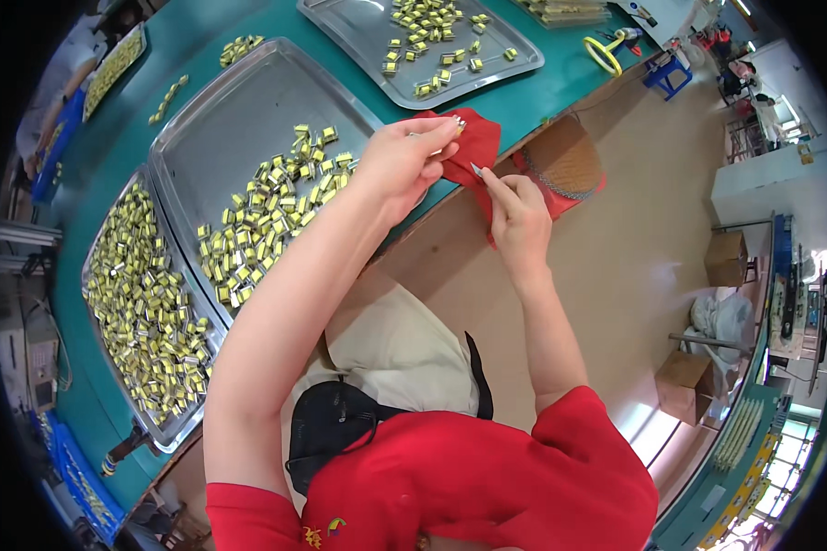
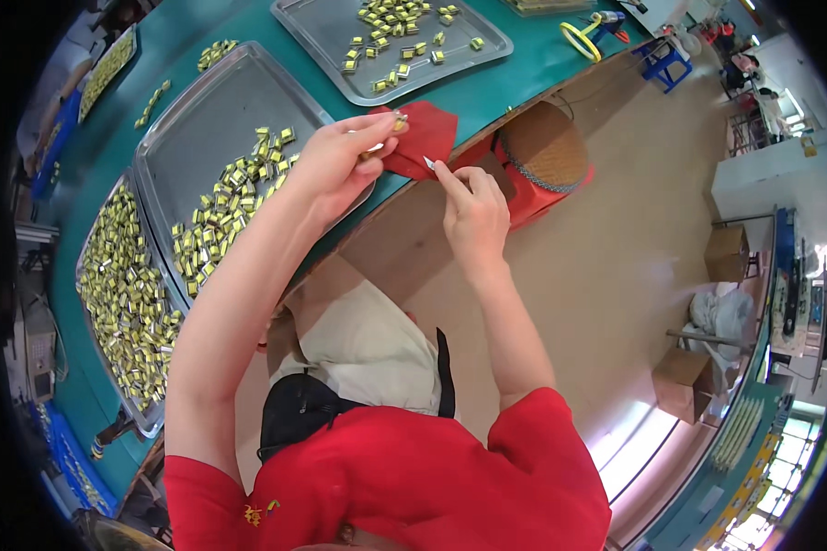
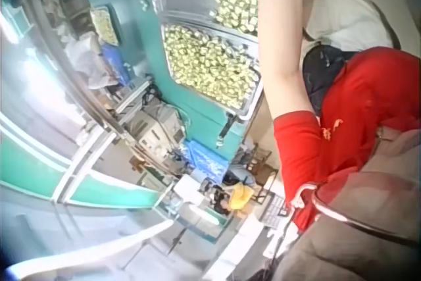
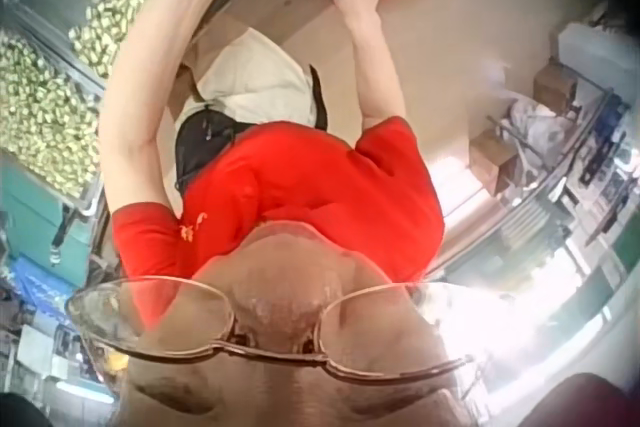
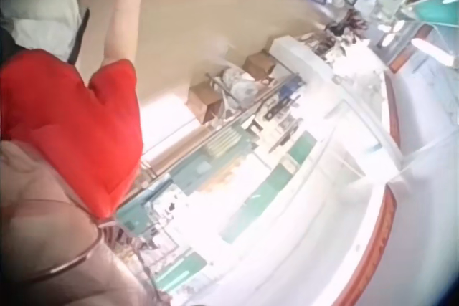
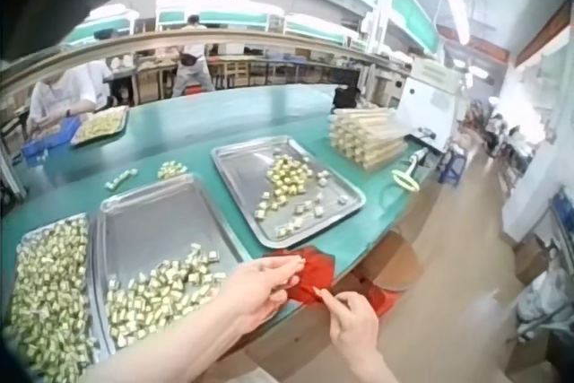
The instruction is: Inspecting and sorting small electronic components into different metal trays on a production floor.
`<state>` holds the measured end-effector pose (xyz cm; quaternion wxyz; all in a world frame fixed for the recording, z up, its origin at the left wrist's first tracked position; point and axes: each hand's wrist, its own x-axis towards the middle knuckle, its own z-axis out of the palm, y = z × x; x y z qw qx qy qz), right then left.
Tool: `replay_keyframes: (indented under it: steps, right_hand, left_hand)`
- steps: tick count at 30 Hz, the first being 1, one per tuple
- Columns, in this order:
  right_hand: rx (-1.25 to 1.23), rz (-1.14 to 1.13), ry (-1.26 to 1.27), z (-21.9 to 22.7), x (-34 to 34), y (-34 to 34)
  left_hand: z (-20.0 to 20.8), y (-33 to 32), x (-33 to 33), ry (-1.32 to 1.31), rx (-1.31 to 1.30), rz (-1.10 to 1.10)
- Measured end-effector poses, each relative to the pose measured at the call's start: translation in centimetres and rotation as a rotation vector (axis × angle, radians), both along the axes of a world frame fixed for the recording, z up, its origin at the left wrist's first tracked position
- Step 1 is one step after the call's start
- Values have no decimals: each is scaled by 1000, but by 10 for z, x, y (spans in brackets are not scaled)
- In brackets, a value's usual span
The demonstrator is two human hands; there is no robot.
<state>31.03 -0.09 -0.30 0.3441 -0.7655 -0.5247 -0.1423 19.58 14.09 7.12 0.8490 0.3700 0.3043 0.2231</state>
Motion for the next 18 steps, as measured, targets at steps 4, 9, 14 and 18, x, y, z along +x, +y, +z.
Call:
replay_keyframes:
  steps: [4, 9, 14, 18]
  right_hand:
    - [-3, -14, -44, 1, 1, -3]
    - [-38, -24, -60, 3, 8, -17]
    - [12, 5, 69, 0, 17, -24]
    - [121, 37, 581, 4, 19, -8]
  left_hand:
    - [-19, 7, 23, -62, -140, -18]
    - [-18, 5, 28, -22, -141, 48]
    - [-19, 7, 25, -47, -134, 29]
    - [-19, 7, 25, -31, -128, 38]
